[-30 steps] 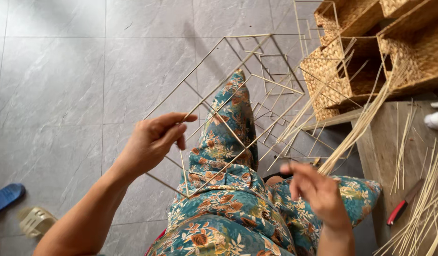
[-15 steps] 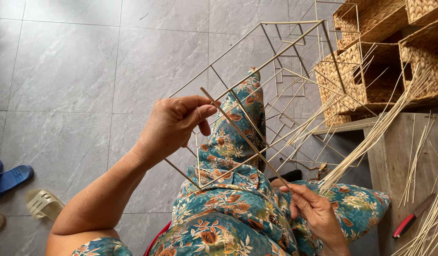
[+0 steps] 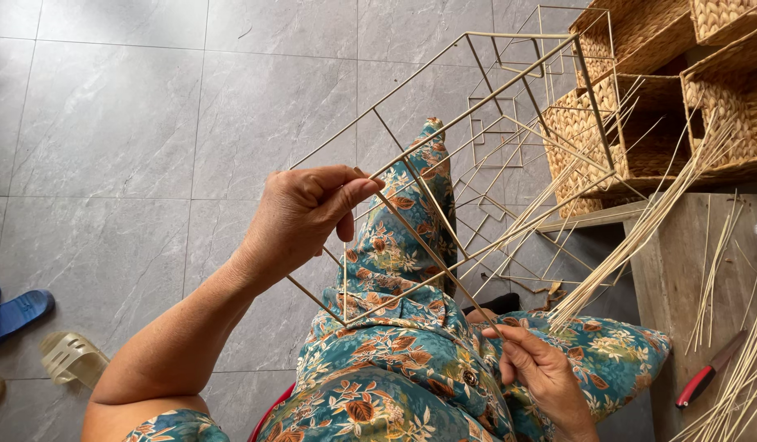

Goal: The person sits on a low stool and assembles a rectangular bamboo basket frame. They insert thin bamboo strips into the frame, use a knife to split and sharpen strips, and use scissors to trim ends. The person repeatedly aligns and secures the strips within the frame structure.

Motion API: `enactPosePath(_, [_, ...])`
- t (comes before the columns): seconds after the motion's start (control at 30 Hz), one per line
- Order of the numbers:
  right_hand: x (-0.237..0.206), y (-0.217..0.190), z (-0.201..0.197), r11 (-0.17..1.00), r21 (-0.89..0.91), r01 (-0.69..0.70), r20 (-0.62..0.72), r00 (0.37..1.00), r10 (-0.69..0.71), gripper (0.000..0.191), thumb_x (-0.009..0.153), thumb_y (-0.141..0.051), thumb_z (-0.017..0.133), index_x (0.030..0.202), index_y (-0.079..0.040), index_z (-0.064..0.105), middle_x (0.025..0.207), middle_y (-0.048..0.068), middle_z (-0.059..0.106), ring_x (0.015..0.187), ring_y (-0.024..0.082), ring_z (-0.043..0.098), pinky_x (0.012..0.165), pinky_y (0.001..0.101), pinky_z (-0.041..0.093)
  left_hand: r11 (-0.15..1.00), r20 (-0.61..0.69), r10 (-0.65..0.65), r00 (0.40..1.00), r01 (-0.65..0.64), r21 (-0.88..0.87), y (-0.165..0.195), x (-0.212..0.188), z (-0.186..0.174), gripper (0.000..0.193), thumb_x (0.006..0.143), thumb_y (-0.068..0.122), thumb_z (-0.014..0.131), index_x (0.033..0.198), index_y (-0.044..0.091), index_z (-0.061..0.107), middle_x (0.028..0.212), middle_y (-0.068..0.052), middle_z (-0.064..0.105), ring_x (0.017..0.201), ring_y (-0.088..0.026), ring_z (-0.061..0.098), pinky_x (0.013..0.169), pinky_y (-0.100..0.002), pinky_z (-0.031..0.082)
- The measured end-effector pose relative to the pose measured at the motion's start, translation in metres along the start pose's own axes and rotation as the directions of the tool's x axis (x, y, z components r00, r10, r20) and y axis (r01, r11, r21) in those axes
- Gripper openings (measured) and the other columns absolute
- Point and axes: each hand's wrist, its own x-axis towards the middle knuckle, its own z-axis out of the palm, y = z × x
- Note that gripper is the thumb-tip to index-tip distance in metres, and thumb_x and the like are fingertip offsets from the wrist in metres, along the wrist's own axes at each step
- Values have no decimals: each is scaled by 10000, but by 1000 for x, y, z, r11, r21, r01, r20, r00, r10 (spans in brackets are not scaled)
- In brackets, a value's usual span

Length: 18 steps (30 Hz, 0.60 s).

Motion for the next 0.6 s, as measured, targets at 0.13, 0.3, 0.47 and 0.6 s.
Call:
enactPosePath(0.13, [1, -1, 1, 999, -20, -38, -4, 999, 38, 347, 996, -68, 541, 1307, -9, 682, 1094, 137, 762, 598, 134, 613, 432, 241, 463, 999, 1, 32, 1000, -32, 14, -2, -1, 1, 264, 992, 322, 616, 1065, 154, 806, 532, 31, 663, 410, -4, 512, 350, -221, 411])
enactPosePath(0.3, [-3, -43, 21, 999, 7, 43, 203, 978, -43, 403, 1016, -98, 605, 1401, 16, 637, 879, 132, 721, 602, 101, 590, 526, 228, 510, 989, 11, 105, 994, -103, -107, 2, -4, -4, 277, 1024, 303, 605, 1058, 114, 804, 577, 46, 664, 463, 19, 564, 353, -195, 393])
enactPosePath(0.47, [-19, -126, 58, 979, 53, 197, 271, 941, -204, 555, 978, -215, 594, 1476, -8, 463, 974, 110, 748, 641, 84, 662, 559, 218, 579, 979, 20, 135, 991, -130, -155, 25, -8, -21, 292, 1040, 282, 594, 1048, 74, 798, 516, 13, 601, 369, -2, 432, 320, -197, 297])
enactPosePath(0.6, [-25, -177, 83, 960, 10, 280, 152, 948, -278, 541, 996, -191, 601, 1493, -13, 485, 903, 88, 755, 552, 49, 629, 482, 178, 517, 956, 9, 227, 974, -221, -194, 52, -19, -29, 274, 1071, 246, 603, 1058, 31, 774, 540, 2, 581, 383, -4, 434, 333, -188, 294])
